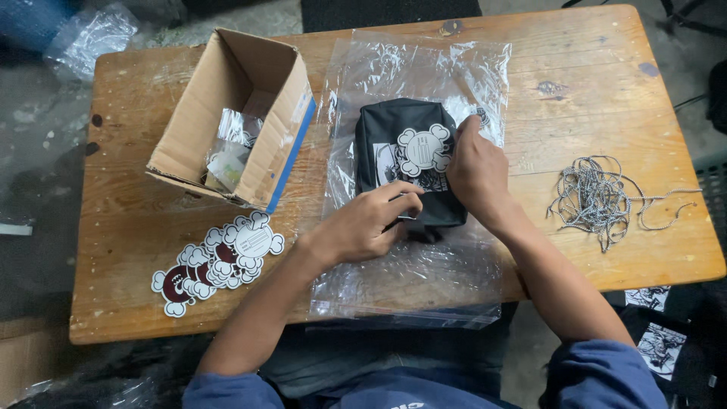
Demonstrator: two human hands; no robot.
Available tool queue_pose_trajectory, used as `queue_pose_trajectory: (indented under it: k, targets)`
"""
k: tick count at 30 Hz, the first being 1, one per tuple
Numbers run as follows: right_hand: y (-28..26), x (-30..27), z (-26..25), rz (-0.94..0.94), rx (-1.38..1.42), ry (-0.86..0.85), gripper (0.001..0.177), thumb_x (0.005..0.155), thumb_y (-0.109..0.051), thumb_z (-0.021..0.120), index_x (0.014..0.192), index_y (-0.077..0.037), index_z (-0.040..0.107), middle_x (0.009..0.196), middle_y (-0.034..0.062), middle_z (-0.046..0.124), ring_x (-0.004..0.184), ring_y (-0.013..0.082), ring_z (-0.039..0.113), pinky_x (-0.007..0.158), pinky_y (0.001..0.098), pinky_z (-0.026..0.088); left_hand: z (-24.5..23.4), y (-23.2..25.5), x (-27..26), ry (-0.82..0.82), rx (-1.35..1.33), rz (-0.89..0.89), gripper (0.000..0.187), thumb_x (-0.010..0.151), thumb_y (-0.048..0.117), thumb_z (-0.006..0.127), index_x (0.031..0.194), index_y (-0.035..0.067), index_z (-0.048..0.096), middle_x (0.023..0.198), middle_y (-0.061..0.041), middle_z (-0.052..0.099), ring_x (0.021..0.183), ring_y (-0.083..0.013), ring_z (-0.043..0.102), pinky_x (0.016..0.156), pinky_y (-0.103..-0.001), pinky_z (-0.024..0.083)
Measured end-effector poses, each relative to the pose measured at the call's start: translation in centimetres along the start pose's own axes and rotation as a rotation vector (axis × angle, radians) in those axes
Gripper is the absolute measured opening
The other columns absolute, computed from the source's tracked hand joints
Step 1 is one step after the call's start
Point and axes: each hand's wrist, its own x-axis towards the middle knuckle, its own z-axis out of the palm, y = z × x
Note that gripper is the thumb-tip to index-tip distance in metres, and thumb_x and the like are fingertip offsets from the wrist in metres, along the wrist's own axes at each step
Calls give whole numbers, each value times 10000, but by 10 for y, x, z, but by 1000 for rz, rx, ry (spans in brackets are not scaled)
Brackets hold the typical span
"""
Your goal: The person places a black drawstring bag on a plastic sheet, attaches a chain to the bag's drawstring, and affixes a sticker to the front. The person then wraps the bag in the plastic sheet and places it on the floor, repeating this process for multiple bags.
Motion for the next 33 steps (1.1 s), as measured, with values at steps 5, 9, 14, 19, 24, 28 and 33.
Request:
queue_pose_trajectory:
  k: [5,9,14,19,24,28,33]
  targets:
    - [1,-1,-4,-32,-22,-2,135,999,-35,400,1128,-73,405,846,221,654,734,482,701,669,582,537,-6,6,1,12,-78,-60,233,889,131,598,1122,129,607,1125,-129,641,1072,-404,681,927,-517,560]
    - [7,-8,-19,-304,45,194,112,997,16,477,1083,-46,514,847,140,564,733,430,664,613,510,520,1,-10,-3,46,-134,-99,242,830,212,740,759,112,531,914,-78,618,999,-352,709,846,-422,578]
    - [8,-23,-56,-491,389,270,101,1028,46,606,1093,-31,604,858,150,593,791,369,641,636,441,518,-3,2,2,99,-225,-96,243,871,186,702,753,90,513,996,-143,651,1088,-388,686,893,-459,556]
    - [2,-24,-55,-458,526,-3,113,963,30,592,1049,-44,591,758,152,579,672,346,610,579,440,510,1,-11,1,78,-228,-117,342,843,332,720,814,111,461,884,-124,574,924,-353,668,800,-441,537]
    - [-16,-35,-70,-512,279,-268,20,934,-39,569,944,-32,584,817,189,590,811,424,623,690,516,494,-16,10,3,78,-204,-146,314,832,291,744,905,113,497,862,-116,575,912,-388,677,806,-466,538]
    - [-30,-43,-78,-576,333,-336,28,916,-55,609,894,-37,609,813,152,610,817,372,629,723,476,507,-16,20,4,116,-243,-121,191,927,209,672,1045,131,542,971,-110,630,1049,-372,684,917,-496,540]
    - [-16,-38,-47,-671,512,-579,92,857,45,578,842,-39,613,701,66,525,621,236,544,587,380,453,-3,5,1,136,-229,-189,275,910,166,661,1064,104,442,1117,-215,600,1142,-446,622,981,-546,493]
